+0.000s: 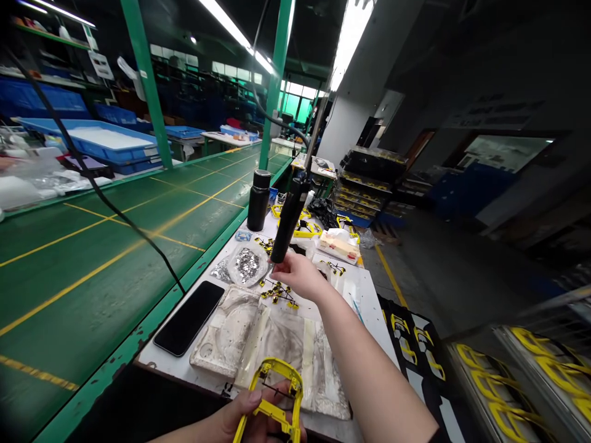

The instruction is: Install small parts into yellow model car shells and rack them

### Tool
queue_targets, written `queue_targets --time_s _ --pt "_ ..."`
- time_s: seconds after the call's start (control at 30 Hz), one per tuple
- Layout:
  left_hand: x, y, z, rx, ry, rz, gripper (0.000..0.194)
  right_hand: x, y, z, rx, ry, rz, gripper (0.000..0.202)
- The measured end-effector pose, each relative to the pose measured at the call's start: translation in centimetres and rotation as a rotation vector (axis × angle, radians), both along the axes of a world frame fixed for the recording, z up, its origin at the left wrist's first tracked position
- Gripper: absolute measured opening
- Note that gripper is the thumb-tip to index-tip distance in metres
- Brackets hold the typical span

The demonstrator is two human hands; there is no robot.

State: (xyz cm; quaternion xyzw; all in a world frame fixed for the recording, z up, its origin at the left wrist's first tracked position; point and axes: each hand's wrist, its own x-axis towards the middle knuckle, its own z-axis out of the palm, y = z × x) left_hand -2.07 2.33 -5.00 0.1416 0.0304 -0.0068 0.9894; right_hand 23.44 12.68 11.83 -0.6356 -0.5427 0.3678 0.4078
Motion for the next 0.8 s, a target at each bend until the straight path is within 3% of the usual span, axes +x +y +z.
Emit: queue_targets --time_s 0.1,0.3,0.4,0.53,0.8 --pt "-0.1 -0.3 0.1 -0.006 0.042 0.003 0.083 -1.7 -1.2 2.2 0.028 0.128 0.093 0.039" --pt "-0.5 -0.3 1.1 -0.015 0.089 0.004 0.087 -5.4 -2.6 6.0 0.120 0.331 0.164 0.036" --pt "-0.5 -0.3 1.8 -0.019 0.112 -0.003 0.087 -7.6 -3.4 5.9 0.135 0.405 0.173 0.036" --pt "-0.5 -0.4 2.2 -0.019 0.119 -0.003 0.090 -9.6 -4.4 4.4 0.145 0.476 0.132 0.035" --pt "-0.9 -0.4 2.9 -0.047 0.131 -0.026 0.090 -9.9 -4.3 3.8 0.293 0.442 -0.094 0.037"
